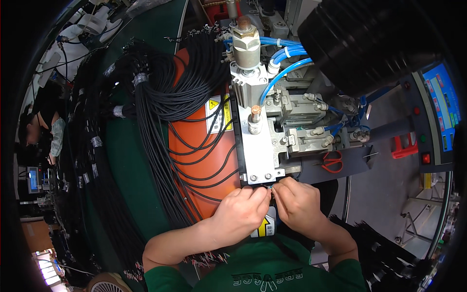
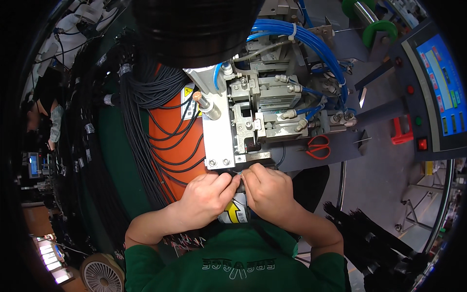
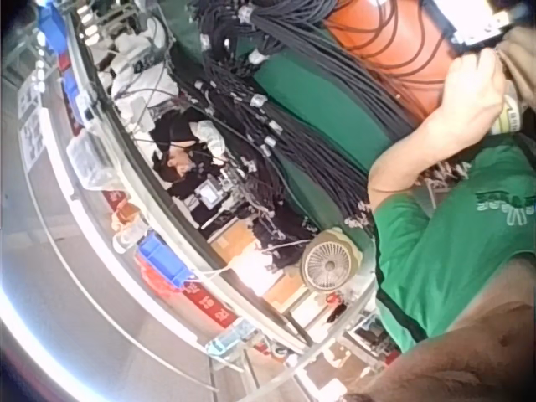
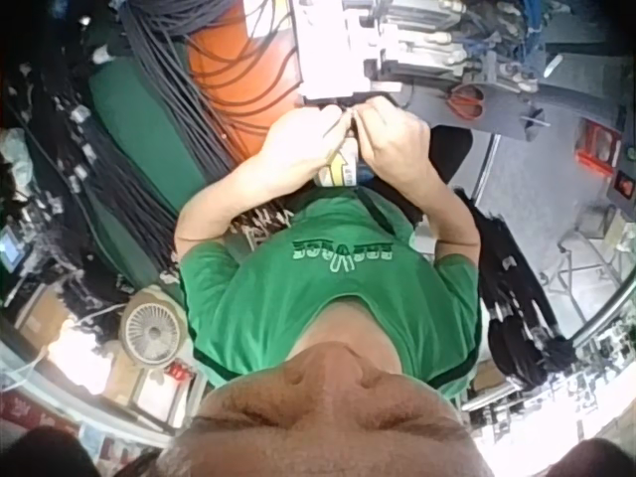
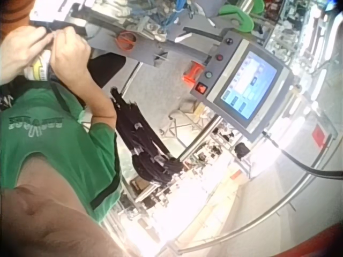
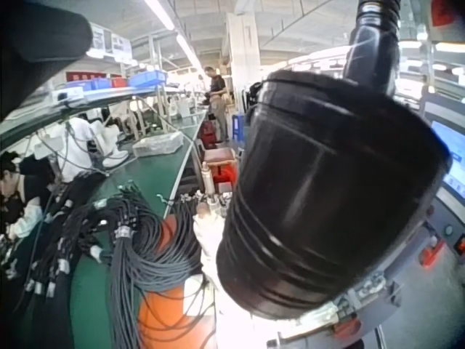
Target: The person processes cable bundles by repeatedly separating colored wire leads from each cable end, inserting them into a machine to crimp connectors, and repositioning the cable bundles across the workbench.
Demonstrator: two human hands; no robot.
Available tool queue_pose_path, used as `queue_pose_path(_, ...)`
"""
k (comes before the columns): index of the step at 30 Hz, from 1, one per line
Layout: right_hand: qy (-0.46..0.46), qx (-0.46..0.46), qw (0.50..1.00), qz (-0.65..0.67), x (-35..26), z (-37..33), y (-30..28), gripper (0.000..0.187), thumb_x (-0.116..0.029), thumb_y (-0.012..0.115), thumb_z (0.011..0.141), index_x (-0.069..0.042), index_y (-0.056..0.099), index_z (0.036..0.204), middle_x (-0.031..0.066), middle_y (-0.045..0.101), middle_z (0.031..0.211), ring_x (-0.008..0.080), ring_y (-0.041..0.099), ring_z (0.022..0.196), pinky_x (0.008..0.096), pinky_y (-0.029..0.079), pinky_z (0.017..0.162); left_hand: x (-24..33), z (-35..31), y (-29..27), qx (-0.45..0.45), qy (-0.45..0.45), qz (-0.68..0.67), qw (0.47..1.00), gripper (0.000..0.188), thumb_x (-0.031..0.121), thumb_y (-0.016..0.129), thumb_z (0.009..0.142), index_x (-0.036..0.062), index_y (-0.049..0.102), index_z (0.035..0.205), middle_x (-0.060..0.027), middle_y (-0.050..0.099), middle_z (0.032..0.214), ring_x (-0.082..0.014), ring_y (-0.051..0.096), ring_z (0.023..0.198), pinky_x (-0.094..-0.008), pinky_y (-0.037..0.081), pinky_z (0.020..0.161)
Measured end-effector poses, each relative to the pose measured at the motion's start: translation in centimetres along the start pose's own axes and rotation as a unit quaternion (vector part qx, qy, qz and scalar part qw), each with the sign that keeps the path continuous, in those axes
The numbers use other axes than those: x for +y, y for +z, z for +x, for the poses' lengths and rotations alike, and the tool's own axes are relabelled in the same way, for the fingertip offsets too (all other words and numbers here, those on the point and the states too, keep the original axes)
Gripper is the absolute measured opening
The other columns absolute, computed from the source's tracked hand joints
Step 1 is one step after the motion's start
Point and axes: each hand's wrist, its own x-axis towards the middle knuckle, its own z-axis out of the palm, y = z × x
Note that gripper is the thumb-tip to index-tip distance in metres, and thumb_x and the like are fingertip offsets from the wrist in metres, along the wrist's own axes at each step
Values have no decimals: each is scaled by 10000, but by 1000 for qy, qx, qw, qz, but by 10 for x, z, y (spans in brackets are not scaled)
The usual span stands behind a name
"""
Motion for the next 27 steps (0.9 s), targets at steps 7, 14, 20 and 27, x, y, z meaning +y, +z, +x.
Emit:
queue_pose_path(7, 5, 24, 998, 53, 7, -4, 8, 83, -45, 655, 796, -13, 634, 869, 79, 602, 787, 239, 627, 606, 327, 490, 513, -2, 2, 1, -5, 18, -14, 1000, 356, 78, 592, 732, -57, 621, 1060, -56, 500, 820, -176, 548, 686, -297, 465, 582)
queue_pose_path(14, 34, -25, 997, 70, 9, 0, 4, 64, -54, 644, 794, -27, 609, 839, 87, 592, 740, 263, 611, 572, 355, 475, 483, -2, 4, 0, -34, 13, -20, 999, 375, 73, 601, 724, -63, 611, 1073, -67, 511, 829, -188, 568, 707, -307, 476, 587)
queue_pose_path(20, 30, -45, 998, 21, 6, 6, -2, 61, -63, 648, 790, -26, 606, 815, 94, 595, 713, 261, 605, 552, 351, 468, 481, 1, 5, -2, -47, -3, 4, 999, 375, 73, 600, 725, -46, 612, 1081, -74, 515, 834, -203, 580, 724, -328, 485, 598)
queue_pose_path(27, 155, -44, 973, 168, 13, -1, 6, 61, -53, 657, 800, -5, 619, 797, 114, 606, 669, 245, 606, 537, 331, 460, 504, -26, -32, 3, 100, -54, -95, 989, 272, 14, 655, 690, -4, 661, 962, -96, 581, 915, -259, 594, 826, -355, 473, 689)
